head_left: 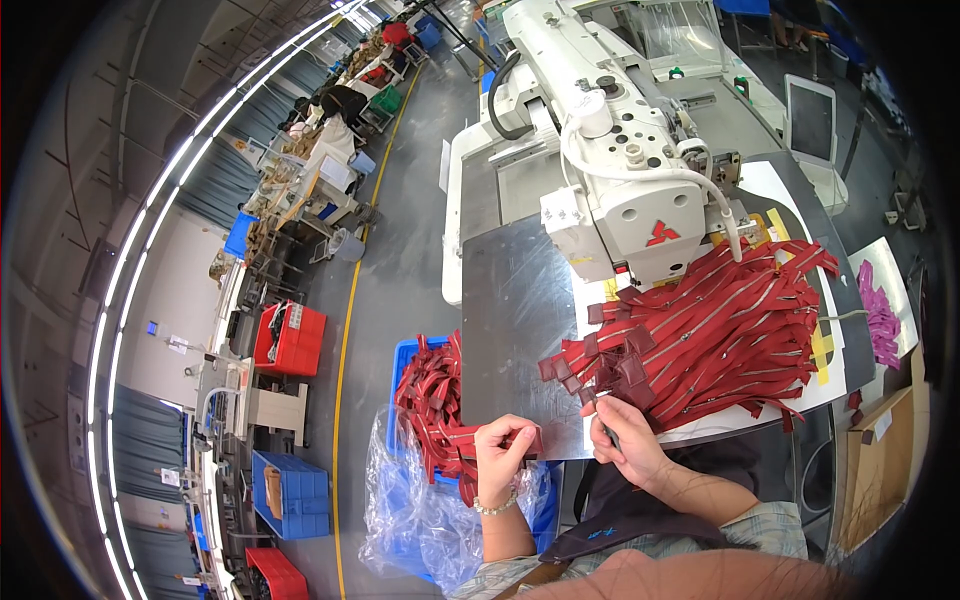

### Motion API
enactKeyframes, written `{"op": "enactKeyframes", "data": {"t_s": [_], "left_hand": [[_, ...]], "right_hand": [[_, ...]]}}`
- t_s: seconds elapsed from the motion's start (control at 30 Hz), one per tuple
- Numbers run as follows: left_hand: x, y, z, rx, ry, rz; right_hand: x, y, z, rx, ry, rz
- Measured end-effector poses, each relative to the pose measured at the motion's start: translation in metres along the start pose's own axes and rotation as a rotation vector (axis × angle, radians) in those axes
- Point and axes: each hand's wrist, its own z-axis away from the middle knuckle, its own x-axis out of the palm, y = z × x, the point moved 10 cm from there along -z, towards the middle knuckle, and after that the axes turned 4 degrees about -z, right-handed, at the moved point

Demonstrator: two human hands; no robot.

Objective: Sorting and trimming red leather components in a workshop environment.

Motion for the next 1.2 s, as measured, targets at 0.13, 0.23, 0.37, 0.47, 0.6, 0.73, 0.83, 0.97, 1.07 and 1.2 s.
{"op": "enactKeyframes", "data": {"t_s": [0.13, 0.23, 0.37, 0.47, 0.6, 0.73, 0.83, 0.97, 1.07, 1.2], "left_hand": [[-0.001, -0.002, 0.000, -0.005, -0.002, 0.005], [-0.001, -0.004, -0.001, 0.006, -0.007, -0.005], [0.001, 0.001, 0.002, -0.014, 0.000, 0.018], [0.004, 0.003, 0.001, -0.009, -0.011, 0.026], [0.009, 0.012, 0.002, 0.113, -0.070, -0.072], [0.014, 0.018, 0.005, 0.084, -0.063, -0.084], [0.012, 0.008, 0.009, -0.001, -0.060, -0.021], [0.021, -0.011, 0.018, -0.093, -0.310, -0.221], [0.026, -0.006, 0.024, 0.012, -0.446, -0.331], [0.018, -0.001, 0.022, 0.108, -0.319, -0.372]], "right_hand": [[0.001, 0.001, -0.001, -0.003, -0.008, 0.002], [-0.001, 0.000, -0.003, -0.005, -0.001, -0.011], [0.001, -0.001, -0.001, -0.045, -0.018, -0.066], [0.000, 0.000, -0.006, -0.100, 0.020, 0.170], [0.033, -0.011, -0.007, -0.228, -0.071, 0.604], [0.028, 0.008, -0.016, -0.264, -0.108, 0.611], [0.033, -0.004, -0.011, -0.354, -0.095, 0.759], [0.023, -0.010, -0.006, -0.347, -0.019, 0.800], [0.023, -0.013, -0.006, -0.427, -0.025, 0.790], [0.023, -0.001, -0.009, -0.261, -0.013, 0.742]]}}
